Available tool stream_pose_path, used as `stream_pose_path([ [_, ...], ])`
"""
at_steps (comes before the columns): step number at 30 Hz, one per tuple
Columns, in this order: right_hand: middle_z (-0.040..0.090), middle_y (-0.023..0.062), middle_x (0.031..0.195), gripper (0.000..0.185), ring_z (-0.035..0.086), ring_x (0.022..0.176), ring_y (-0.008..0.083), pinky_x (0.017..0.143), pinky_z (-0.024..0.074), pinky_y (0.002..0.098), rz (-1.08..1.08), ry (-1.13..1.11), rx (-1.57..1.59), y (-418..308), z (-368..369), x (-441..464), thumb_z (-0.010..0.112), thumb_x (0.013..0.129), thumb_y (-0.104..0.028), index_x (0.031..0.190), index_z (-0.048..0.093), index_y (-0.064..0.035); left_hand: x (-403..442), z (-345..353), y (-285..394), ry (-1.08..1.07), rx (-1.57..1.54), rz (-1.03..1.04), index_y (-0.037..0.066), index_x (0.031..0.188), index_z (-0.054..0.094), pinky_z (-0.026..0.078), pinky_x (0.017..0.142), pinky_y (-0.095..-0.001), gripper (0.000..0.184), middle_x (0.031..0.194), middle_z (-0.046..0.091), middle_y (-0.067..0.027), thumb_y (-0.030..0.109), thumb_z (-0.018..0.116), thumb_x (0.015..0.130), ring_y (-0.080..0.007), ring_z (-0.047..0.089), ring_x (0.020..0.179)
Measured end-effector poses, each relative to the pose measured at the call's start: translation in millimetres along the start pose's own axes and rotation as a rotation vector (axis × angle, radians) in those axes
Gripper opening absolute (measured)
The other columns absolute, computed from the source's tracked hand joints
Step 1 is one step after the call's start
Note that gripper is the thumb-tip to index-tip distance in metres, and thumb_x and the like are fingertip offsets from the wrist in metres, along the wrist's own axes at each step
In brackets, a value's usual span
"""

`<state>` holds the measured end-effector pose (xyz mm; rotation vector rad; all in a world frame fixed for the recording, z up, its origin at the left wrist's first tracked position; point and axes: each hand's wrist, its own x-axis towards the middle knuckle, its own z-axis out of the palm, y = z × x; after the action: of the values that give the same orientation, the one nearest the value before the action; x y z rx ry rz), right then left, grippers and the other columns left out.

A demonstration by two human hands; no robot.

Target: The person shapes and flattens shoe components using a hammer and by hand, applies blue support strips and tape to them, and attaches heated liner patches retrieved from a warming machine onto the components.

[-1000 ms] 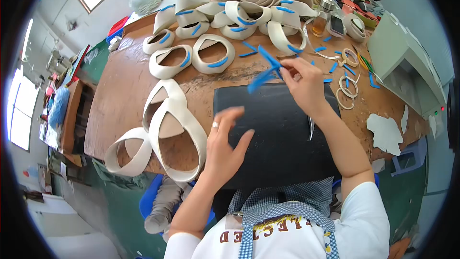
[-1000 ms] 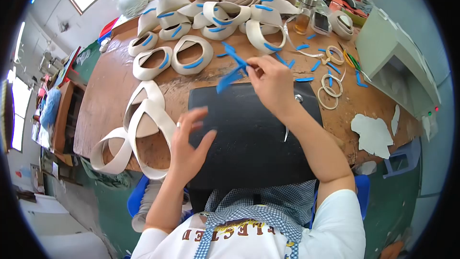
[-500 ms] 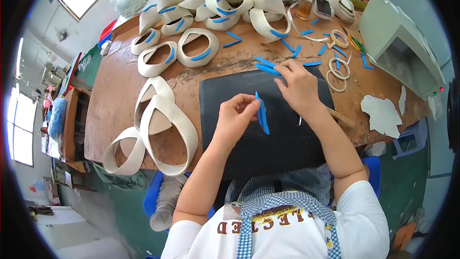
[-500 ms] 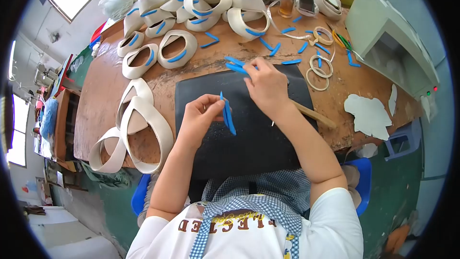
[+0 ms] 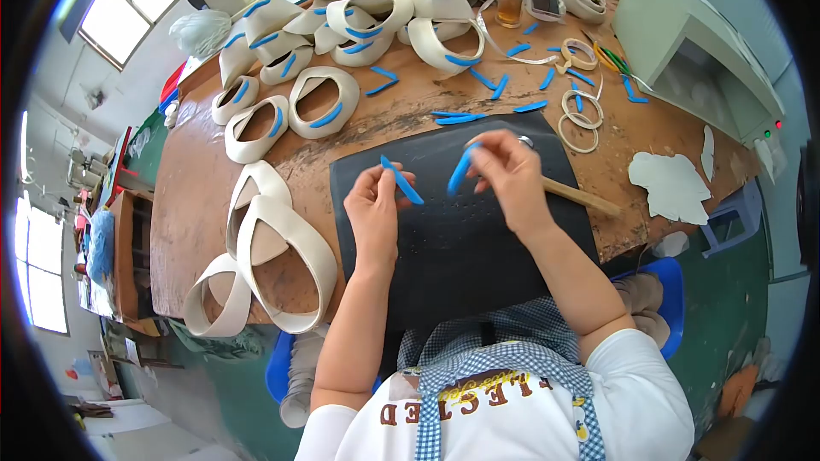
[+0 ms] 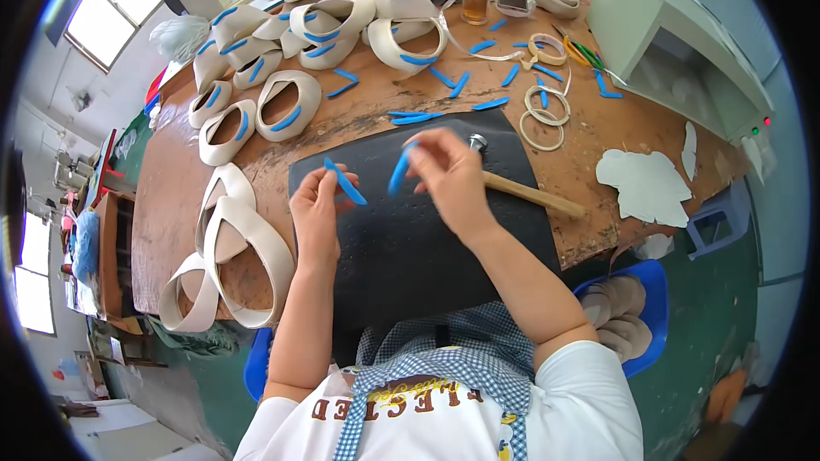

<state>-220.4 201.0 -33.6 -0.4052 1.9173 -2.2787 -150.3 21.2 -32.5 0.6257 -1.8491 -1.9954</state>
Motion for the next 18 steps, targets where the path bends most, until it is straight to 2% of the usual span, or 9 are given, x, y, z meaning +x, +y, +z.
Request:
stream_pose_path([
  [2,0.07,0.0101,0.096,0.012,0.066,0.078,0.0118,0.06,0.0541,0.024,0.061,0.116,0.096,-3.9,-13.6,9.9,0.056,0.099,-0.012,0.108,0.057,-0.0043,12.6,6.4,1.3,-0.006,0.303,0.133,-0.001,0.11,0.068,0.053,0.067,-0.0285,0.026,0.09,0.074,-0.01,0.019,0.067,0.093,-0.0172,0.07,0.082],
  [4,0.069,0.0098,0.098,0.014,0.067,0.077,0.0121,0.059,0.0543,0.0232,0.072,0.129,0.132,8.5,-20.6,14.9,0.057,0.099,-0.014,0.109,0.057,-0.0044,26.6,12.7,-5.3,-0.055,0.691,0.294,0.0,0.117,0.066,0.054,0.071,-0.0316,0.036,0.088,0.074,-0.0097,0.021,0.072,0.088,-0.0181,0.07,0.08],
  [5,0.069,0.0095,0.098,0.014,0.066,0.077,0.012,0.058,0.0542,0.0229,0.07,0.136,0.124,15.7,-21.5,17.4,0.056,0.1,-0.014,0.11,0.057,-0.0046,31.9,14.8,-4.9,-0.19,0.855,0.148,0.001,0.123,0.064,0.054,0.079,-0.0355,0.046,0.096,0.072,-0.0127,0.022,0.076,0.083,-0.0246,0.069,0.087],
  [7,0.07,0.0124,0.098,0.012,0.068,0.078,0.0142,0.06,0.054,0.0246,0.114,0.151,0.108,20.5,-23.8,18.9,0.055,0.1,-0.01,0.111,0.056,-0.0043,21.7,17.6,-16.5,-0.177,1.038,0.404,0.001,0.126,0.062,0.052,0.088,-0.0386,0.052,0.109,0.069,-0.0151,0.024,0.077,0.082,-0.0302,0.066,0.099],
  [10,0.063,0.0041,0.088,0.017,0.064,0.076,0.011,0.063,0.0523,0.0241,-0.03,0.079,-0.047,29.7,-35.6,23.0,0.054,0.101,-0.011,0.116,0.059,-0.0052,-13.2,6.4,3.3,-0.054,1.011,0.59,0.002,0.13,0.059,0.048,0.094,-0.0415,0.057,0.118,0.064,-0.0164,0.027,0.078,0.082,-0.0338,0.061,0.111],
  [11,0.06,0.0024,0.086,0.018,0.062,0.075,0.0103,0.064,0.0519,0.0239,-0.093,0.044,-0.103,34.6,-34.7,25.5,0.054,0.101,-0.011,0.117,0.06,-0.0056,-29.2,-4.5,15.8,-0.095,1.038,0.548,0.003,0.131,0.058,0.048,0.094,-0.0416,0.058,0.118,0.064,-0.0163,0.027,0.078,0.082,-0.0343,0.061,0.11],
  [12,0.055,0.0007,0.083,0.019,0.059,0.072,0.0091,0.064,0.0508,0.0244,-0.032,0.061,-0.049,27.0,-28.0,21.0,0.053,0.102,-0.011,0.119,0.061,-0.0062,-46.7,-23.0,31.5,-0.133,1.065,0.503,0.003,0.131,0.058,0.048,0.095,-0.0416,0.058,0.117,0.065,-0.0162,0.027,0.078,0.082,-0.0348,0.061,0.11],
  [15,0.054,0.0021,0.084,0.026,0.058,0.066,0.0092,0.051,0.0445,0.0221,0.06,-0.021,-0.005,12.5,-11.3,7.9,0.055,0.102,-0.013,0.126,0.056,-0.0034,-93.4,-87.0,67.8,-0.174,1.198,0.211,0.003,0.129,0.058,0.047,0.096,-0.0416,0.057,0.116,0.064,-0.0166,0.027,0.078,0.081,-0.0357,0.059,0.11],
  [18,0.055,0.0032,0.087,0.026,0.056,0.061,0.01,0.047,0.0399,0.0212,0.322,-0.141,0.165,16.9,-7.5,5.6,0.06,0.1,-0.016,0.122,0.056,-0.0037,-131.0,-142.9,88.7,-0.154,1.396,0.254,0.003,0.126,0.059,0.048,0.094,-0.0414,0.061,0.115,0.064,-0.0138,0.013,0.082,0.071,-0.0352,0.059,0.109],
])
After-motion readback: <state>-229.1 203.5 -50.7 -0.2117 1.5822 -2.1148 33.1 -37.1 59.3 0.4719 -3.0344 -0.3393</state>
